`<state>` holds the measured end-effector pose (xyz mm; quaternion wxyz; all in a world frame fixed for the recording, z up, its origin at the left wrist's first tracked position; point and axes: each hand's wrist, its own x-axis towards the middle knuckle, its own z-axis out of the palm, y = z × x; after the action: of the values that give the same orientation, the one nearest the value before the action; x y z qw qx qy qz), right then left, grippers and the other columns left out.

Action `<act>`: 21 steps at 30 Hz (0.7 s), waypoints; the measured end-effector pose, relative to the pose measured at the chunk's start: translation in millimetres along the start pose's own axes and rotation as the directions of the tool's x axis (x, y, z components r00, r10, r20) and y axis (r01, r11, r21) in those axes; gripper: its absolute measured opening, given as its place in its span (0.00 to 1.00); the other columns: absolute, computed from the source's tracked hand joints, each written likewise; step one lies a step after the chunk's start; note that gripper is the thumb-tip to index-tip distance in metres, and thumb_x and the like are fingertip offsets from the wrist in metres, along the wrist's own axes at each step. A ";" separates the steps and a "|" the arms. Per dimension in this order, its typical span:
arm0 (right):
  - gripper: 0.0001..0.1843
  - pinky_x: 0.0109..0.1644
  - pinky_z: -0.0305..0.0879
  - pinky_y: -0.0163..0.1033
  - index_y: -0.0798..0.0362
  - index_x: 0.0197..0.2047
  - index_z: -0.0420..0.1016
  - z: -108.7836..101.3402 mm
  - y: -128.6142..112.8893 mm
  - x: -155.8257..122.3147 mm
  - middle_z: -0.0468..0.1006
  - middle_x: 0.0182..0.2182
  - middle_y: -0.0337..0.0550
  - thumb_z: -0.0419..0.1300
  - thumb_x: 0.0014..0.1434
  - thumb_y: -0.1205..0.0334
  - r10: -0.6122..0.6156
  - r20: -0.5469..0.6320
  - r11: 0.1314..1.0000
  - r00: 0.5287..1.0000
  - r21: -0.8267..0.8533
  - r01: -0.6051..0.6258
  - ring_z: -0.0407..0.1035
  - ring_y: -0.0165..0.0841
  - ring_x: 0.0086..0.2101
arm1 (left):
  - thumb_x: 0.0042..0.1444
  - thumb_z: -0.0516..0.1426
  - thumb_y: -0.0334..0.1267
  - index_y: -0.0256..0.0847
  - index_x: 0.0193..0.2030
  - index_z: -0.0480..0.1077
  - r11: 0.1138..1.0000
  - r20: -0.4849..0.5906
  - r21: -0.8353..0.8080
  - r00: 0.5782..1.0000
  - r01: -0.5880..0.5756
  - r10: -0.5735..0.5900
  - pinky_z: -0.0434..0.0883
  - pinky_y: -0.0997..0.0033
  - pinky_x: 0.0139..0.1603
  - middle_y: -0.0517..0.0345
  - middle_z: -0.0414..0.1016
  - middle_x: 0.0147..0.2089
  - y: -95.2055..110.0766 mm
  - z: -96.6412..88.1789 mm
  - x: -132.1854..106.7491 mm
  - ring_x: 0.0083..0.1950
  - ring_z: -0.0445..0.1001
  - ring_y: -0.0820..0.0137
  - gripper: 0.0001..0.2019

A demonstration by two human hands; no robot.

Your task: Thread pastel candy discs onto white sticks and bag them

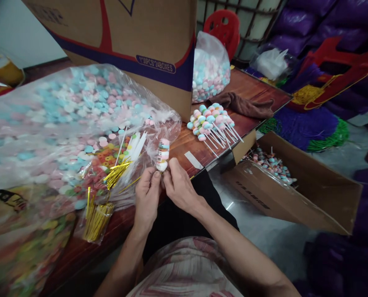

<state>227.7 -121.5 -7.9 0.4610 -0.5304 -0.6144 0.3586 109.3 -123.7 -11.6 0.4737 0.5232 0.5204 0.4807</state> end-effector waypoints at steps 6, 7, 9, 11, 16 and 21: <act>0.08 0.34 0.59 0.36 0.50 0.35 0.63 -12.1 -0.5 2.9 0.64 0.27 0.34 0.51 0.68 0.62 0.013 0.039 1.000 0.999 0.022 -0.014 0.59 0.29 0.28 | 0.54 0.65 0.44 0.38 0.39 0.75 0.946 0.025 -0.266 0.983 0.184 -0.183 0.62 0.80 0.28 0.63 0.69 0.28 -1.9 -0.9 5.7 0.27 0.63 0.79 0.12; 0.09 0.34 0.60 0.36 0.51 0.34 0.64 -12.3 -0.7 2.0 0.65 0.27 0.35 0.51 0.68 0.62 -0.037 0.010 0.999 0.999 -0.020 0.037 0.60 0.29 0.28 | 0.52 0.66 0.43 0.37 0.38 0.75 0.882 0.069 -0.383 0.960 0.276 -0.270 0.57 0.82 0.22 0.65 0.66 0.25 -0.3 -0.9 8.2 0.22 0.57 0.82 0.13; 0.11 0.37 0.64 0.37 0.51 0.34 0.69 -12.2 -0.5 -0.8 0.69 0.29 0.38 0.51 0.69 0.63 -0.157 -0.037 0.983 0.987 -0.107 0.152 0.64 0.29 0.30 | 0.48 0.69 0.41 0.36 0.35 0.73 0.712 0.184 -0.553 0.897 0.432 -0.402 0.49 0.83 0.17 0.69 0.61 0.22 3.6 -1.3 13.3 0.18 0.48 0.86 0.14; 0.14 0.42 0.69 0.38 0.51 0.42 0.75 -13.1 1.1 -3.5 0.75 0.35 0.44 0.48 0.70 0.65 -0.265 -0.045 0.955 0.963 -0.154 0.255 0.70 0.32 0.37 | 0.45 0.70 0.37 0.35 0.32 0.71 0.582 0.269 -0.627 0.845 0.517 -0.462 0.47 0.85 0.16 0.69 0.61 0.22 7.0 -2.2 17.0 0.17 0.46 0.87 0.14; 0.20 0.47 0.73 0.40 0.47 0.52 0.79 -21.1 11.9 -3.0 0.78 0.45 0.48 0.47 0.70 0.67 -0.409 0.022 0.874 0.912 -0.280 0.398 0.74 0.34 0.44 | 0.49 0.68 0.32 0.34 0.32 0.69 0.449 0.351 -0.680 0.795 0.580 -0.496 0.47 0.87 0.15 0.68 0.63 0.23 8.5 -3.3 17.5 0.16 0.47 0.88 0.10; 0.17 0.41 0.71 0.41 0.47 0.43 0.81 -23.3 17.4 2.6 0.81 0.38 0.46 0.50 0.69 0.66 -0.532 0.029 0.756 0.846 -0.435 0.489 0.73 0.34 0.36 | 0.53 0.65 0.33 0.35 0.32 0.69 0.442 0.387 -0.681 0.799 0.584 -0.459 0.49 0.87 0.15 0.68 0.64 0.23 11.4 0.7 11.6 0.15 0.48 0.89 0.09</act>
<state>255.3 -117.0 -16.1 0.4432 -0.4467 -0.7756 0.0499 111.0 -112.2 -0.2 0.8111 0.1139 0.3610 0.4459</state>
